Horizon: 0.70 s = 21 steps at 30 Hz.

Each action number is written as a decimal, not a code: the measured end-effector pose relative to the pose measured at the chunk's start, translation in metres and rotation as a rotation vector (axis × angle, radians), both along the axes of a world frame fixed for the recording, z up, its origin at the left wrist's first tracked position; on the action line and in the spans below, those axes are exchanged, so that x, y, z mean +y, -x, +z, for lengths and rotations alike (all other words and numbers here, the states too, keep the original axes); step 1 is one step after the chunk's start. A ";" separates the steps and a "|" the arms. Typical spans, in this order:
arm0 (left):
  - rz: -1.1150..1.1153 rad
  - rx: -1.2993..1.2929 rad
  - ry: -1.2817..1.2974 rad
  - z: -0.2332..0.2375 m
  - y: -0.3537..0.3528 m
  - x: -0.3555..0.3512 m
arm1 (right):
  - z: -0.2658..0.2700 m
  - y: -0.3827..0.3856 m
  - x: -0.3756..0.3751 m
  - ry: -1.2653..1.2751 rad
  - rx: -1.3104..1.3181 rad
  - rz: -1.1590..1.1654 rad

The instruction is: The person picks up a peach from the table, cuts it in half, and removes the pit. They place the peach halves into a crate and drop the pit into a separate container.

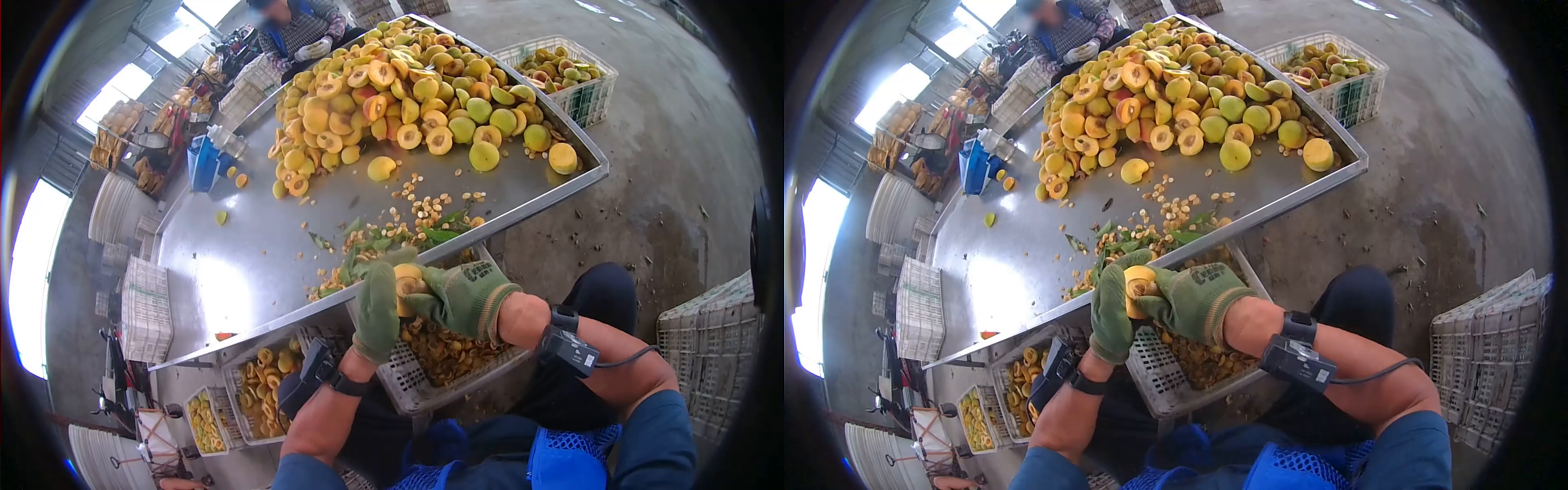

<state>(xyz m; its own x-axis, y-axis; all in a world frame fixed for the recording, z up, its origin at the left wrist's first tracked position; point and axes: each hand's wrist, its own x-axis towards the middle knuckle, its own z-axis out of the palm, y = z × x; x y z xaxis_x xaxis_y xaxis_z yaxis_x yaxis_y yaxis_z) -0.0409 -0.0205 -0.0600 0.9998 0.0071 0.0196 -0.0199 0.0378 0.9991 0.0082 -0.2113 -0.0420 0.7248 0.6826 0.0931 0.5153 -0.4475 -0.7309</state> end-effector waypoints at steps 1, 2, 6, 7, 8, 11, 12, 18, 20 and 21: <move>0.002 -0.012 -0.014 0.000 0.001 0.000 | 0.003 0.001 0.000 0.020 0.048 0.011; 0.004 -0.023 -0.028 0.000 0.002 0.000 | 0.004 0.002 0.000 0.040 0.096 0.023; 0.047 -0.048 -0.102 0.004 0.005 -0.002 | 0.001 0.006 0.001 -0.055 0.220 0.032; 0.053 -0.039 -0.071 0.005 0.005 -0.003 | 0.001 0.006 0.001 -0.054 0.238 0.042; 0.061 -0.027 -0.040 0.005 0.006 -0.004 | 0.000 0.007 0.002 -0.052 0.258 0.054; 0.120 -0.168 -0.125 0.008 0.005 -0.010 | -0.014 0.009 0.008 -0.220 0.389 0.060; 0.134 -0.179 -0.158 0.006 0.005 -0.010 | -0.015 0.008 0.008 -0.193 0.408 0.055; 0.150 -0.218 -0.163 0.006 0.002 -0.013 | 0.001 0.018 0.004 -0.132 0.300 -0.061; 0.142 -0.100 -0.022 0.017 0.005 -0.017 | 0.009 0.017 0.002 -0.032 0.116 -0.087; 0.135 -0.123 -0.055 0.015 0.004 -0.016 | 0.008 0.016 0.002 -0.047 0.072 -0.072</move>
<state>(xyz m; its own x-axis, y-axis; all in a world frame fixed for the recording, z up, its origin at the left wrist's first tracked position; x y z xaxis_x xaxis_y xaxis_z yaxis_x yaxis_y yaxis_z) -0.0450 -0.0361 -0.0445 0.9798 0.1365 0.1461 -0.1436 -0.0283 0.9892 -0.0073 -0.2097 -0.0335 0.7780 0.6244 0.0696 0.4284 -0.4463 -0.7857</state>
